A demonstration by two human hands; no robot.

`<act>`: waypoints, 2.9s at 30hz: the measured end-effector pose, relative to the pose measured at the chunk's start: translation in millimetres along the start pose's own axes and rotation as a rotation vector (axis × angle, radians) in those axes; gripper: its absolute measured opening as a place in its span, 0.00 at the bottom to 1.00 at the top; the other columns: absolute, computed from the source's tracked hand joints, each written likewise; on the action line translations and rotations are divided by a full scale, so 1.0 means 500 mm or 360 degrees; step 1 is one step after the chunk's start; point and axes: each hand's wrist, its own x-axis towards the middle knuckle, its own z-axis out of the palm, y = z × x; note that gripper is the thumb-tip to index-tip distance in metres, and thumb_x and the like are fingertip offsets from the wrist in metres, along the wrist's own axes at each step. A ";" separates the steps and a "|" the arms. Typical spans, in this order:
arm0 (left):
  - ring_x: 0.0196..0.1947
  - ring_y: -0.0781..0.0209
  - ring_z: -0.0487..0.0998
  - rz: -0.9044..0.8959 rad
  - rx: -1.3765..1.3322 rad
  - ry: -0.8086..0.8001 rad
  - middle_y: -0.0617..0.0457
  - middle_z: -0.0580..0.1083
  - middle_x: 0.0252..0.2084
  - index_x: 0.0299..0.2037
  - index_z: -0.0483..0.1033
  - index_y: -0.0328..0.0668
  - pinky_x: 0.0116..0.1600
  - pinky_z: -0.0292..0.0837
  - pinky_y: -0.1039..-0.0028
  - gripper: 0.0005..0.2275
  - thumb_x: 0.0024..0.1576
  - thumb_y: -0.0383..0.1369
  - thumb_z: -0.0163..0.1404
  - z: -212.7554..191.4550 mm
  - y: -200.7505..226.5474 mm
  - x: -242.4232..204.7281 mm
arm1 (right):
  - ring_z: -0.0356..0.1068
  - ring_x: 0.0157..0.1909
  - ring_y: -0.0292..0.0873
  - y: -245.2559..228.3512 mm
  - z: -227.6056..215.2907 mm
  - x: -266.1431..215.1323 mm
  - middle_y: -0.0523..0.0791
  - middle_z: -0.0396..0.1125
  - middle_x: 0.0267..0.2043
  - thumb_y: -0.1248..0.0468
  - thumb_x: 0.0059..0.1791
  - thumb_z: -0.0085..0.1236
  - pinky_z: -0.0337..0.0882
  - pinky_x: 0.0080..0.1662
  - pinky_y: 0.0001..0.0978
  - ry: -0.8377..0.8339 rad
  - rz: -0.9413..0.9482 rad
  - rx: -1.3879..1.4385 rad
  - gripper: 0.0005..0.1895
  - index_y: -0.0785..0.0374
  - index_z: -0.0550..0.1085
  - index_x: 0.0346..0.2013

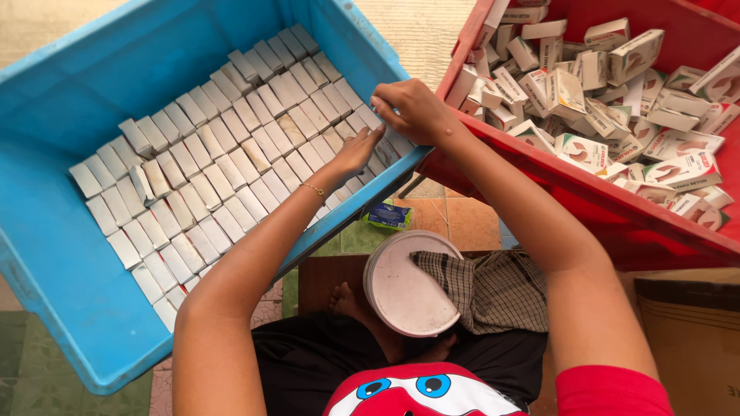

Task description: The person sits on the floor and repeatedly wipes small white boxes with a cloth, then places them into a blue crate. The person picks up boxes from a red crate, wipes them on a white lid, and transfers them to the blue crate.

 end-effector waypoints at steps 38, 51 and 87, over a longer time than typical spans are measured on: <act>0.60 0.38 0.62 0.0406 0.0503 -0.0174 0.32 0.63 0.56 0.61 0.49 0.38 0.62 0.56 0.55 0.39 0.45 0.56 0.47 0.571 0.439 0.298 | 0.59 0.60 0.56 0.402 -0.247 -0.709 0.58 0.63 0.54 0.40 0.38 0.52 0.56 0.61 0.47 -0.0197 0.2202 0.0325 0.36 0.64 0.67 0.51; 0.63 0.37 0.50 0.0362 0.1247 -0.0274 0.38 0.61 0.60 0.61 0.49 0.34 0.61 0.54 0.56 0.37 0.47 0.52 0.44 0.611 0.443 0.299 | 0.55 0.63 0.53 0.378 -0.247 -0.687 0.56 0.59 0.58 0.42 0.38 0.52 0.56 0.62 0.44 -0.0106 0.2296 0.0380 0.40 0.64 0.60 0.56; 0.41 0.40 0.75 0.0521 -0.0281 0.0036 0.28 0.70 0.43 0.66 0.41 0.33 0.49 0.67 0.58 0.40 0.53 0.56 0.41 0.548 0.510 0.153 | 0.57 0.59 0.48 0.395 -0.230 -0.690 0.46 0.49 0.64 0.46 0.44 0.53 0.65 0.51 0.44 0.1041 0.1734 0.1883 0.36 0.48 0.55 0.65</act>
